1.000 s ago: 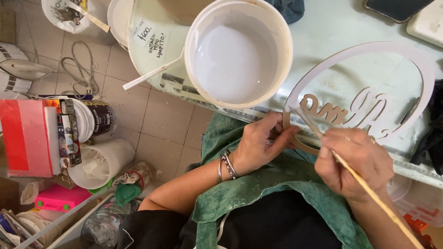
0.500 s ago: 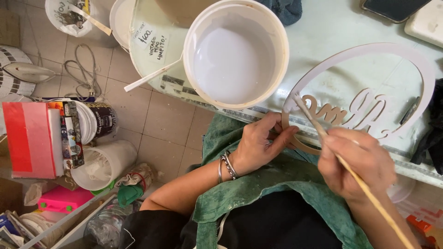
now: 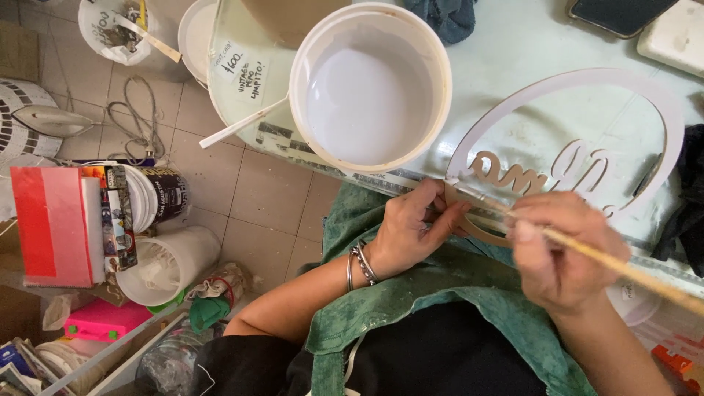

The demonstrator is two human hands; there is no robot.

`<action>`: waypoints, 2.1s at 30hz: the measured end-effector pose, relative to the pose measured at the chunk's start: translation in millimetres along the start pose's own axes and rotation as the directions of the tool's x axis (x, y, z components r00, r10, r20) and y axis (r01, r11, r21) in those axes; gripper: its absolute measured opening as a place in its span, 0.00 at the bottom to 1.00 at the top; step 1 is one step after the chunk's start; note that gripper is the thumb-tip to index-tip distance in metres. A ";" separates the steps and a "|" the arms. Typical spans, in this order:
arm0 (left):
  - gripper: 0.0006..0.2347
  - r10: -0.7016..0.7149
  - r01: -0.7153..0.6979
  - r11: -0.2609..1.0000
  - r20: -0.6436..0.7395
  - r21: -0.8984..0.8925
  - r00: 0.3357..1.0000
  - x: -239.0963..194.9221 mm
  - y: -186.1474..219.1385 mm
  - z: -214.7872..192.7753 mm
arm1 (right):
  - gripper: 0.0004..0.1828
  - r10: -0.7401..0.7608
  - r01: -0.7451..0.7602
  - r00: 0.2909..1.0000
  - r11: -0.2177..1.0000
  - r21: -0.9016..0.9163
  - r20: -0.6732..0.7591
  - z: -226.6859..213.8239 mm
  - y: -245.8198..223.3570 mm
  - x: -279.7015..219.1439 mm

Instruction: Mixing white paint in a cup and then carefully painting a wooden circular sign with the name 'Alma'.

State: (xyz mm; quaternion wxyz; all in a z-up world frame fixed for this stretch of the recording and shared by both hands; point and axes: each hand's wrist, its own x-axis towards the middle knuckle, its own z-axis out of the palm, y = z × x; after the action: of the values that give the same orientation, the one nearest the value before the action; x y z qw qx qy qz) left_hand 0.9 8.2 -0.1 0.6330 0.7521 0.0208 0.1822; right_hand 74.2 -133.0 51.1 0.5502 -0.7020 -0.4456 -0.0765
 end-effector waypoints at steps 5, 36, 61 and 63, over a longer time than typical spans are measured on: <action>0.06 0.006 -0.007 1.000 0.010 0.018 1.000 -0.6 0.5 1.0 | 0.06 0.137 -0.136 0.991 0.989 -0.054 0.012 4.8 -19.9 32.4; 0.06 -0.041 0.040 0.998 0.019 0.048 0.999 -3.6 -3.1 0.8 | 0.10 -0.034 0.027 0.999 0.990 -0.140 -0.042 -5.8 -9.7 13.1; 0.06 -0.057 0.057 0.996 0.005 0.067 0.998 -2.9 -1.3 -0.1 | 0.21 0.001 -0.008 0.998 0.995 -0.104 -0.066 -3.1 -9.4 12.7; 0.06 -0.051 0.051 0.994 -0.009 0.093 0.999 -2.6 -2.3 0.5 | 0.13 -0.060 0.036 0.987 0.987 -0.159 -0.152 -14.1 -5.0 -0.5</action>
State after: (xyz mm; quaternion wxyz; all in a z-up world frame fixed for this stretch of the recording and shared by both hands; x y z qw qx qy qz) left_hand -1.0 7.5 -3.1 0.6015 0.7795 0.0504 0.1672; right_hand 75.7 -145.1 59.8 0.5249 -0.7238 -0.4104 -0.1792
